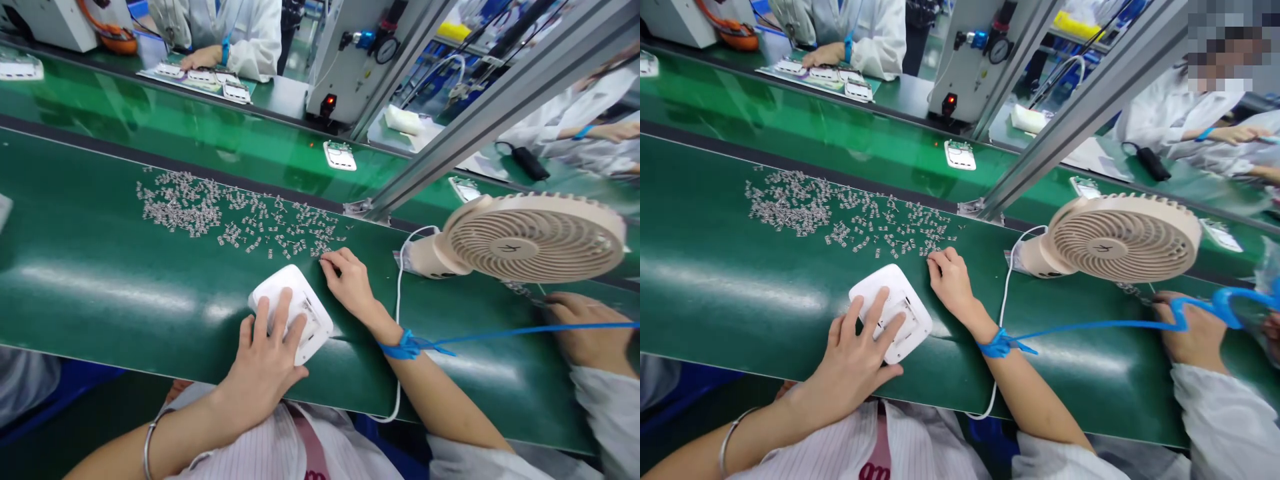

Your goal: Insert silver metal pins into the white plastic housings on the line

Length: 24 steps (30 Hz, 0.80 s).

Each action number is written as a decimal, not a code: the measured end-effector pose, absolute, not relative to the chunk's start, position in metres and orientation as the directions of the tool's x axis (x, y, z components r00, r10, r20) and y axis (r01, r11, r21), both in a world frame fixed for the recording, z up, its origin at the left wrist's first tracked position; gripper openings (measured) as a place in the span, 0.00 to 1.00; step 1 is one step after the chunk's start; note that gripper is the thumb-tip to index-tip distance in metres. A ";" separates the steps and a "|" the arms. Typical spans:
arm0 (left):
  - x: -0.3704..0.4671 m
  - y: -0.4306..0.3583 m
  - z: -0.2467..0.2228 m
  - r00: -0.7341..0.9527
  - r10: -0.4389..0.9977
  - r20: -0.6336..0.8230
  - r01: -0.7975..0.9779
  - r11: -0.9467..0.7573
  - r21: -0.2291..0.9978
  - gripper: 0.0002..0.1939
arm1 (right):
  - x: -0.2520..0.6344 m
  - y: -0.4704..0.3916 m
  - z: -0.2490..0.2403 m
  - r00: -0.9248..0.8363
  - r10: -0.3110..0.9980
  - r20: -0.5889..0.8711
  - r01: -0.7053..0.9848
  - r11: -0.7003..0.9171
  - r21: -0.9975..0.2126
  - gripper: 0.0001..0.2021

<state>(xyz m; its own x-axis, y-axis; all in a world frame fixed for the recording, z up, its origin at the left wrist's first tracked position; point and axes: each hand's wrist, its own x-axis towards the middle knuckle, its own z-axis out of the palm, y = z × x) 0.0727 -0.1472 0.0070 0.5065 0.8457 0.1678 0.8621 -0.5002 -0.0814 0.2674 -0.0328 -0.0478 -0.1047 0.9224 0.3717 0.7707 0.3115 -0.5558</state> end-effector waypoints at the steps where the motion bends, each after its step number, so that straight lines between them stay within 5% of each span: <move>1: 0.079 -0.146 0.006 0.469 0.861 0.199 0.883 -0.447 -0.146 0.36 | 0.267 -0.037 -0.045 -0.088 0.920 0.382 0.758 0.311 -0.574 0.09; 4: 0.096 -0.142 0.005 0.406 0.877 0.258 0.895 -0.324 -0.307 0.39 | 0.263 -0.053 -0.034 -0.051 0.917 0.396 0.690 0.319 -0.649 0.06; 10: 0.115 -0.139 0.006 0.417 0.879 0.230 0.852 -0.289 -0.437 0.42 | 0.254 -0.081 -0.015 -0.178 0.882 0.437 0.612 0.447 -0.653 0.06; 24: 0.118 -0.137 0.002 0.419 0.874 0.246 0.831 -0.260 -0.493 0.43 | 0.243 -0.089 -0.029 -0.054 0.902 0.428 0.665 0.352 -0.658 0.05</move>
<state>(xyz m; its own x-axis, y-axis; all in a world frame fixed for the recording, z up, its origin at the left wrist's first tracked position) 0.1185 -0.1370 0.0019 0.4194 0.8737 0.2464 0.8305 -0.2597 -0.4927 0.2429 -0.0890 -0.0285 -0.0543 0.9022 0.4280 0.6654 0.3523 -0.6581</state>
